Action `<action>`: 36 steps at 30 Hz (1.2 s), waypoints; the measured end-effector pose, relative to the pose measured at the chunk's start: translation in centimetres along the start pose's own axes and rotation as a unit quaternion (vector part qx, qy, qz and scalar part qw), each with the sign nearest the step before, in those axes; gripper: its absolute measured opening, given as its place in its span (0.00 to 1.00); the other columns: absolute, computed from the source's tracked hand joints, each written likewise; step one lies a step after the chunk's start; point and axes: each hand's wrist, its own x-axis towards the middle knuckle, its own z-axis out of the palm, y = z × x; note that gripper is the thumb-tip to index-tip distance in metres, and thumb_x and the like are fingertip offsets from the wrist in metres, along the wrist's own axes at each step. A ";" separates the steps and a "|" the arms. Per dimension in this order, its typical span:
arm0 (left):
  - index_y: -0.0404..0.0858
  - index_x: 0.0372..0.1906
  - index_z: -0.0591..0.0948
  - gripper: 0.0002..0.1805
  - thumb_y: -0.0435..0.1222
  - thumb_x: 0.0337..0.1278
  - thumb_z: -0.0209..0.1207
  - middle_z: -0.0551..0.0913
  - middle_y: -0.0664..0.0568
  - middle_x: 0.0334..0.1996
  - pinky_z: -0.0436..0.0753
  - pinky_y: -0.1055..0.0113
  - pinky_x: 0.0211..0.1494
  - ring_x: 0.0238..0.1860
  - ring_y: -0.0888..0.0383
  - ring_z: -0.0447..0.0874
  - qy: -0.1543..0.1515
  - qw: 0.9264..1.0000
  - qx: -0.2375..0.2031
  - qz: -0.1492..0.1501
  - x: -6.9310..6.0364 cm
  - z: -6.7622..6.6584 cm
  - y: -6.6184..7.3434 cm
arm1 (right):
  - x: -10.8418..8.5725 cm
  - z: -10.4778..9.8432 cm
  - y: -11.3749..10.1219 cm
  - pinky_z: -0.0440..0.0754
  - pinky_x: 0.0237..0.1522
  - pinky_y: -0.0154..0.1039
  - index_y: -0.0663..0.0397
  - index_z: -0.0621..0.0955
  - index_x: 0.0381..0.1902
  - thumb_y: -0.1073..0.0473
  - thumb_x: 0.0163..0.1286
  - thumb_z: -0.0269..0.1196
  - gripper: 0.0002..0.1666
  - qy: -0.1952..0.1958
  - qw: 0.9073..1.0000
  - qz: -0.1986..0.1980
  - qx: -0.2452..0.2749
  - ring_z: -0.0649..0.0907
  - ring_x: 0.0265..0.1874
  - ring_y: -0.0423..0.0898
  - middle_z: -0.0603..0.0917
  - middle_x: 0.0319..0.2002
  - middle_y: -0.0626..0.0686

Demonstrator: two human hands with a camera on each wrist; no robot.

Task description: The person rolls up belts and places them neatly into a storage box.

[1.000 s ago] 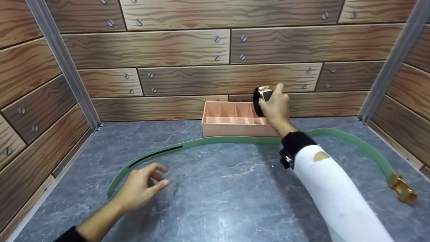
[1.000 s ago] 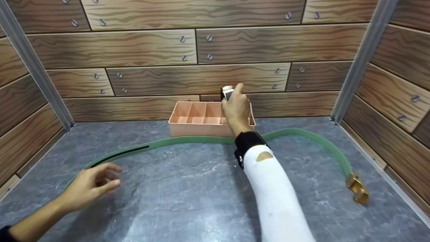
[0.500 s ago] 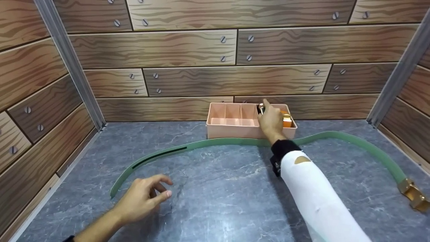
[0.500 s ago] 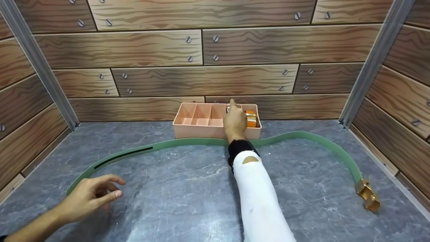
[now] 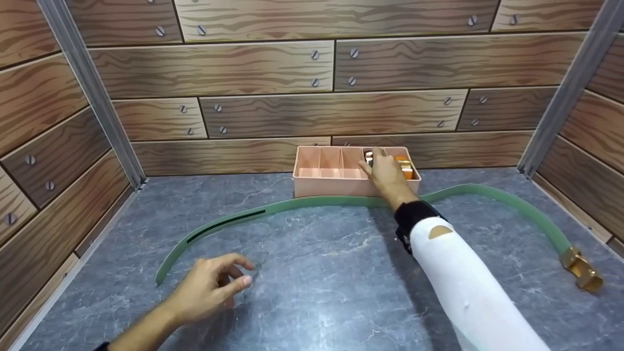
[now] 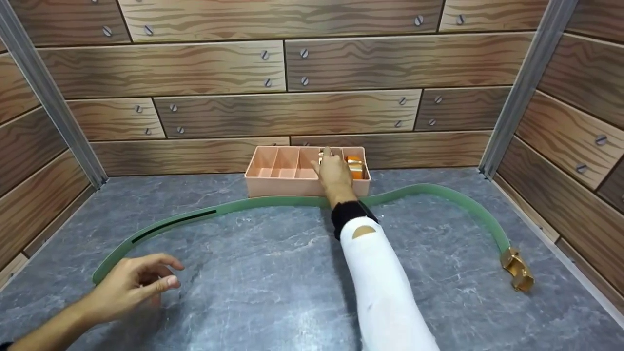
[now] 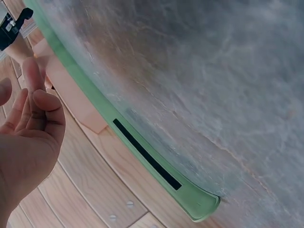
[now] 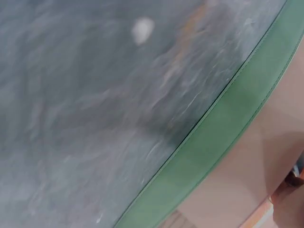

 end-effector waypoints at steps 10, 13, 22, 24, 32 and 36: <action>0.38 0.52 0.81 0.14 0.40 0.67 0.60 0.88 0.43 0.35 0.83 0.62 0.23 0.19 0.55 0.83 -0.012 1.000 -0.012 0.009 -0.1 -0.8 0.0 | 0.4 -2.8 -0.3 0.79 0.51 0.60 0.68 0.68 0.56 0.60 0.71 0.60 0.22 -0.112 0.994 -0.005 0.017 0.83 0.49 0.67 0.82 0.49 0.74; 0.38 0.53 0.81 0.15 0.40 0.67 0.60 0.88 0.43 0.34 0.83 0.63 0.23 0.19 0.56 0.83 -0.019 1.000 -0.013 0.021 -0.3 -0.7 0.0 | 0.5 -3.5 -0.2 0.78 0.52 0.60 0.66 0.65 0.54 0.61 0.67 0.65 0.26 -0.134 0.991 -0.002 0.024 0.83 0.48 0.66 0.82 0.48 0.73; 0.37 0.53 0.80 0.16 0.40 0.65 0.62 0.88 0.42 0.35 0.83 0.64 0.24 0.19 0.61 0.82 -0.016 1.000 -0.013 0.023 -0.4 -0.4 -0.3 | 0.1 -3.2 0.1 0.80 0.50 0.58 0.65 0.68 0.49 0.65 0.63 0.66 0.22 -0.122 0.992 -0.019 0.028 0.84 0.46 0.64 0.83 0.44 0.68; 0.36 0.53 0.80 0.16 0.39 0.65 0.62 0.88 0.42 0.35 0.83 0.64 0.24 0.20 0.62 0.82 -0.017 1.000 -0.012 0.022 -0.3 -0.4 -0.3 | 0.1 -3.2 0.0 0.80 0.49 0.57 0.64 0.70 0.48 0.66 0.62 0.65 0.20 -0.126 0.992 -0.016 0.024 0.84 0.44 0.62 0.83 0.42 0.66; 0.36 0.50 0.81 0.14 0.38 0.63 0.63 0.89 0.48 0.33 0.82 0.69 0.27 0.22 0.65 0.82 -0.014 0.996 0.077 0.041 0.2 -1.0 -0.3 | 0.1 -4.9 0.3 0.78 0.56 0.53 0.65 0.84 0.42 0.63 0.63 0.60 0.13 -0.108 0.992 -0.050 -0.037 0.85 0.46 0.62 0.88 0.41 0.62; 0.37 0.46 0.82 0.12 0.37 0.59 0.65 0.88 0.52 0.31 0.81 0.69 0.33 0.27 0.66 0.82 0.025 0.981 0.187 0.053 0.8 -2.5 -1.0 | 0.0 -5.9 0.5 0.78 0.57 0.54 0.67 0.85 0.46 0.63 0.67 0.57 0.16 -0.119 0.992 -0.046 -0.022 0.84 0.49 0.62 0.88 0.44 0.64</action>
